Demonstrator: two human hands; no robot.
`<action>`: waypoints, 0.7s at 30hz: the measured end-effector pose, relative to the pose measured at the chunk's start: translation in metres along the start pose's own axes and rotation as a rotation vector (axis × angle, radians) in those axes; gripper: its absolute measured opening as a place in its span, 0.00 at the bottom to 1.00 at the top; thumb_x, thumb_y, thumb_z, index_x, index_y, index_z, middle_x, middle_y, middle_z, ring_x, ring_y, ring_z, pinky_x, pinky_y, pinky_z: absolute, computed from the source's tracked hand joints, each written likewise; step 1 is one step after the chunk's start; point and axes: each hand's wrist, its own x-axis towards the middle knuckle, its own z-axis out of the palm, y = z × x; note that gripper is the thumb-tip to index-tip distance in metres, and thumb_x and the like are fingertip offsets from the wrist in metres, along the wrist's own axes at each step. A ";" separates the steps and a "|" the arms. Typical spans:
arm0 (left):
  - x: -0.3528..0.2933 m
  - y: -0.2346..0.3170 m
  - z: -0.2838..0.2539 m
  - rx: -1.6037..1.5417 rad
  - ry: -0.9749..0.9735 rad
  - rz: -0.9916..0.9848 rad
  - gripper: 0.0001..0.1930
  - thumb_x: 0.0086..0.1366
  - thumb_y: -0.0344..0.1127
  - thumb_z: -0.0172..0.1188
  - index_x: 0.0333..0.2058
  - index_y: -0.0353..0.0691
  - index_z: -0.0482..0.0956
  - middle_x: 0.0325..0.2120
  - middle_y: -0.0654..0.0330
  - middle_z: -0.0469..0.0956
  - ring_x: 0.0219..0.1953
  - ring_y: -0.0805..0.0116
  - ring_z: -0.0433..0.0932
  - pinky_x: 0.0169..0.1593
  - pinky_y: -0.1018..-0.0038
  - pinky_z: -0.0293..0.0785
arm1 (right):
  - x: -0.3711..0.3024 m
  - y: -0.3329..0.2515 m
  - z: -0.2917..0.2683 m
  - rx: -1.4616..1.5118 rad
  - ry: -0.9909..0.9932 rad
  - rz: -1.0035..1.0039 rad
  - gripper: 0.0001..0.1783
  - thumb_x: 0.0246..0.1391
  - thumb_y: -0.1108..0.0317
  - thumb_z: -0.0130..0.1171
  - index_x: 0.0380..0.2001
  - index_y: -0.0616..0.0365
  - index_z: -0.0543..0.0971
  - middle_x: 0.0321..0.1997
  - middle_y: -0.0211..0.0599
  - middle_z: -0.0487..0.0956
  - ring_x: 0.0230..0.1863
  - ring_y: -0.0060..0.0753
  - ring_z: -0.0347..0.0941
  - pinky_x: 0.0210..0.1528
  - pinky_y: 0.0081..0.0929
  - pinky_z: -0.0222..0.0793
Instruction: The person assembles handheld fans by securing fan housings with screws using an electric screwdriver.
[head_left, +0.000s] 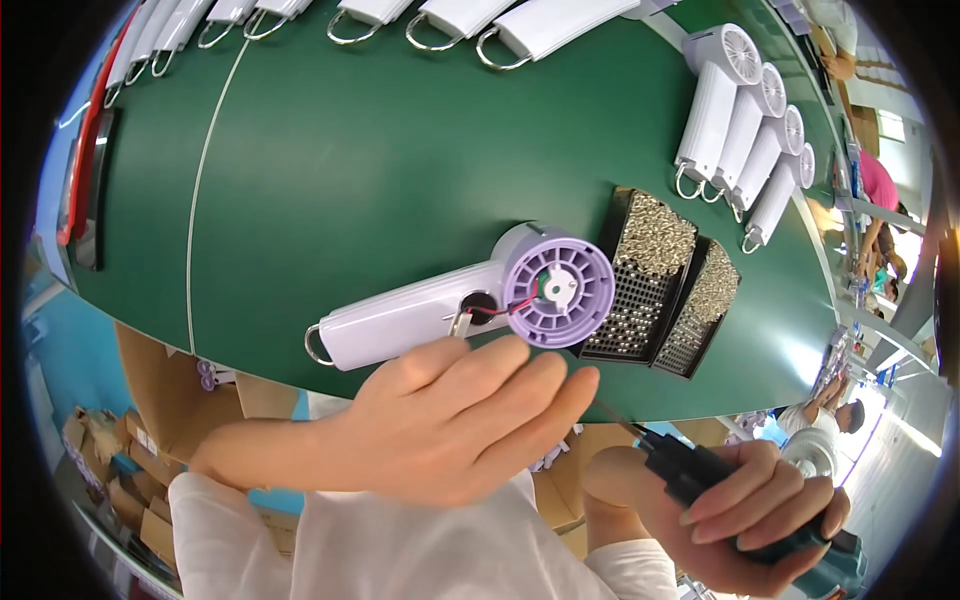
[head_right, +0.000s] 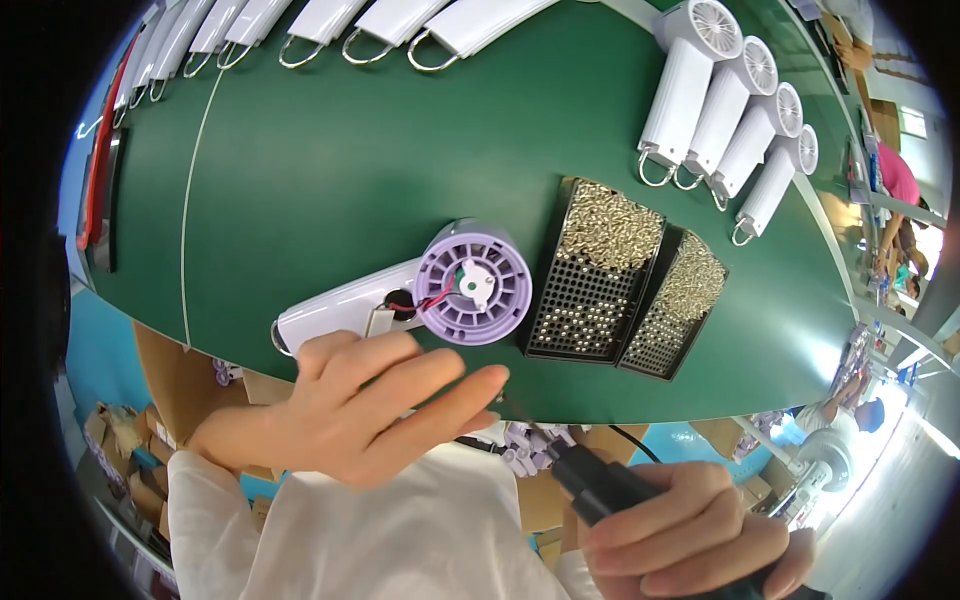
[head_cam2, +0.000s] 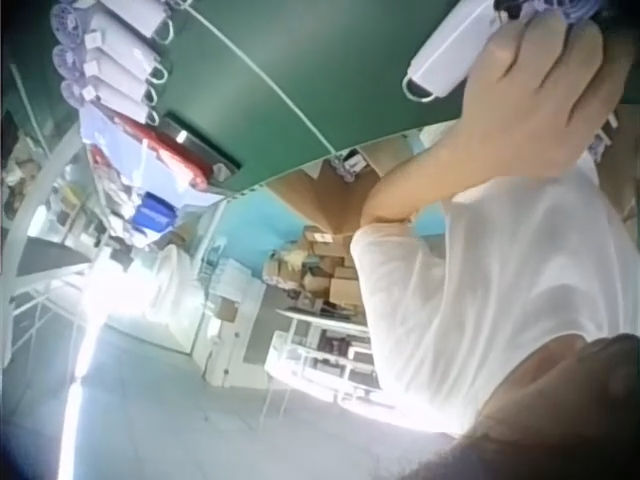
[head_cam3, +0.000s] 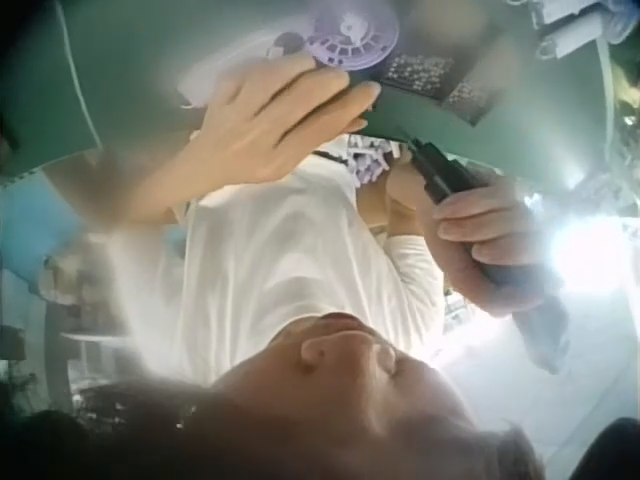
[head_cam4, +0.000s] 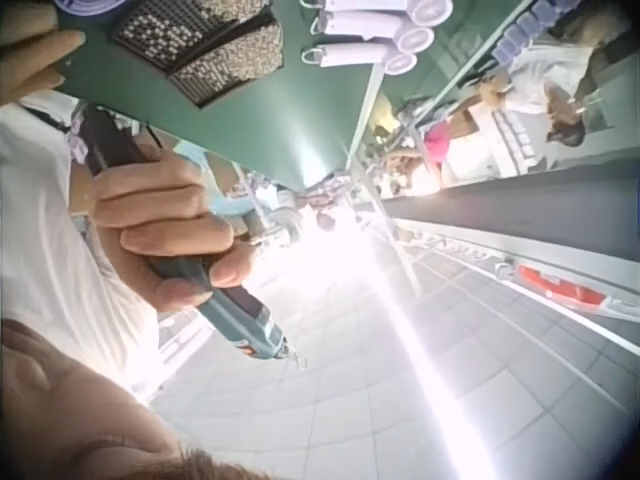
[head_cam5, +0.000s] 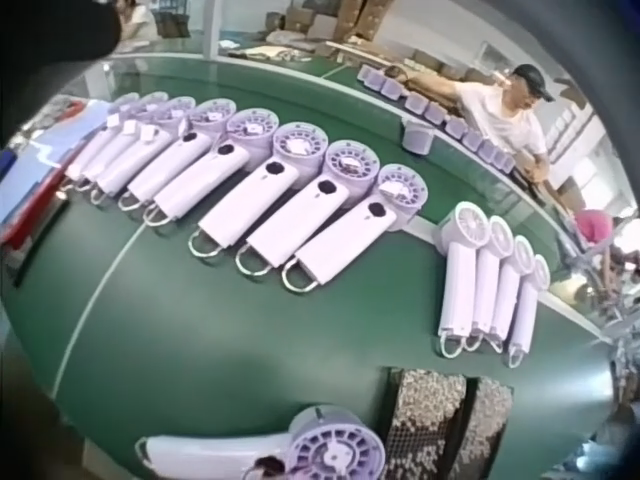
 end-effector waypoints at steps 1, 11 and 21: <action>0.000 -0.001 0.002 0.005 -0.006 -0.005 0.17 0.48 0.42 0.67 0.37 0.44 0.83 0.33 0.67 0.74 0.34 0.70 0.67 0.33 0.75 0.53 | -0.001 0.010 0.011 -0.122 0.341 -0.296 0.15 0.61 0.59 0.45 0.37 0.63 0.67 0.18 0.33 0.63 0.09 0.25 0.58 0.09 0.21 0.59; -0.003 -0.005 -0.001 -0.113 0.026 -0.008 0.13 0.43 0.38 0.69 0.29 0.40 0.82 0.24 0.68 0.75 0.27 0.72 0.70 0.32 0.76 0.53 | -0.007 0.004 0.014 -0.038 -0.048 0.058 0.19 0.64 0.55 0.38 0.25 0.57 0.64 0.19 0.33 0.64 0.10 0.27 0.60 0.11 0.23 0.64; -0.002 -0.009 -0.001 -0.140 0.011 -0.024 0.11 0.46 0.37 0.69 0.27 0.40 0.80 0.22 0.68 0.73 0.27 0.72 0.70 0.31 0.76 0.55 | -0.009 0.002 0.017 -0.111 -0.165 0.090 0.17 0.64 0.56 0.40 0.32 0.61 0.64 0.22 0.37 0.65 0.11 0.29 0.62 0.12 0.26 0.64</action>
